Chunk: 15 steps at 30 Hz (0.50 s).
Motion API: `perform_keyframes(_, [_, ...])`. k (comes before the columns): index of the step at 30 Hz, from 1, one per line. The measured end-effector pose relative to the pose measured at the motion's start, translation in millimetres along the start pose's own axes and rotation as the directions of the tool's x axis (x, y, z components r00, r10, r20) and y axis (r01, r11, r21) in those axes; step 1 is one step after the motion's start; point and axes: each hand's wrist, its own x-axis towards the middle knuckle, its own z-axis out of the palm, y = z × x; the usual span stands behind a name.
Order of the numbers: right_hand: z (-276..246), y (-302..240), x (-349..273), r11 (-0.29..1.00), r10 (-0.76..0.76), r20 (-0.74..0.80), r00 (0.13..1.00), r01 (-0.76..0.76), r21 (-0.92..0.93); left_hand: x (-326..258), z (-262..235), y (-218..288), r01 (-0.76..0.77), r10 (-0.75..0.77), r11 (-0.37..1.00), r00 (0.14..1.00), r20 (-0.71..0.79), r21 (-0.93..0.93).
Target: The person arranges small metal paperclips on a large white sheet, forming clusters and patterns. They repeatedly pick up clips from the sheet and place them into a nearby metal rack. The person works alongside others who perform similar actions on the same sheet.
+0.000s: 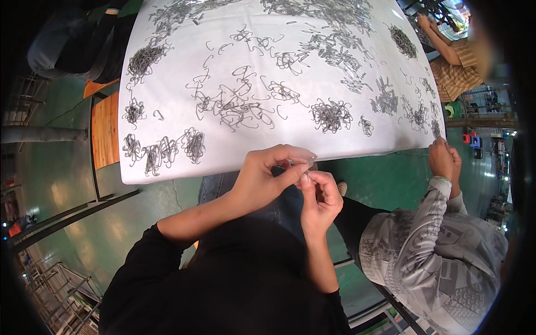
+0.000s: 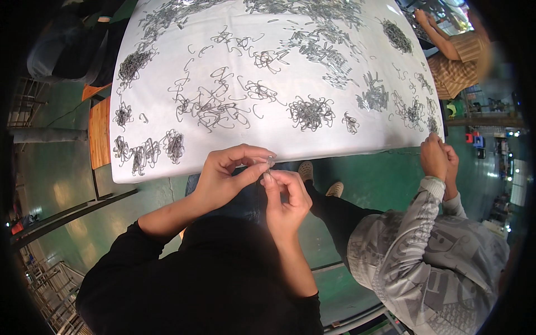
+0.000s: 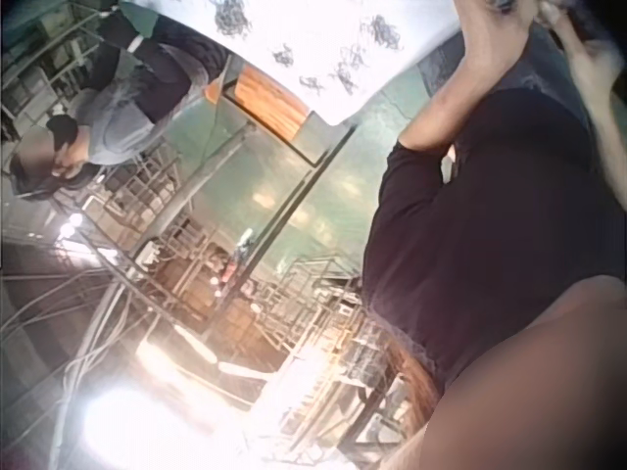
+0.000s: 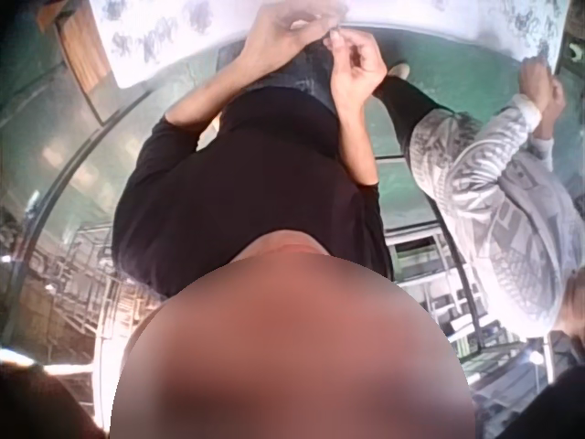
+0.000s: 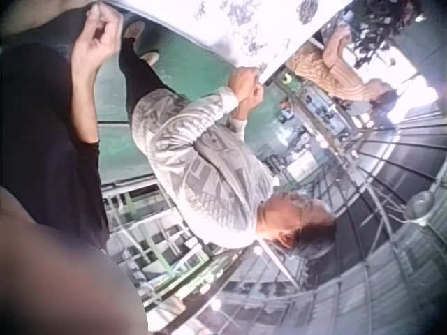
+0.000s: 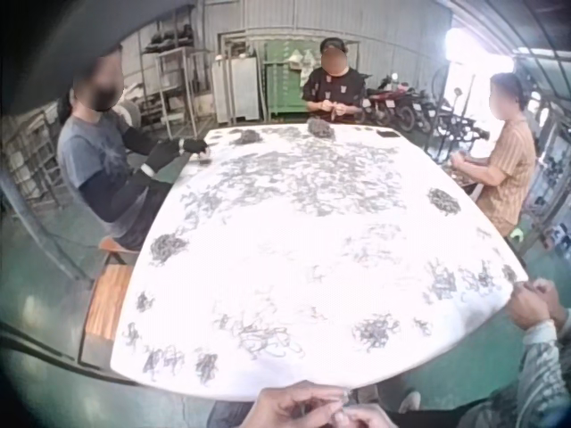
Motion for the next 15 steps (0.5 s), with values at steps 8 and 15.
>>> perform_keyframes(8, [7.0,-4.2,-3.4,0.998,-0.026,0.008,1.0,0.026,-0.054,-3.5,-0.9,-5.4,-0.093,0.102,0.992,0.988,-0.112,0.081])
perform_keyframes(15, [10.5,-4.6,0.8,0.997,-0.031,0.016,0.999,0.032,-0.065,-2.7,-6.1,-3.6,-0.035,0.038,0.998,0.998,-0.041,0.055])
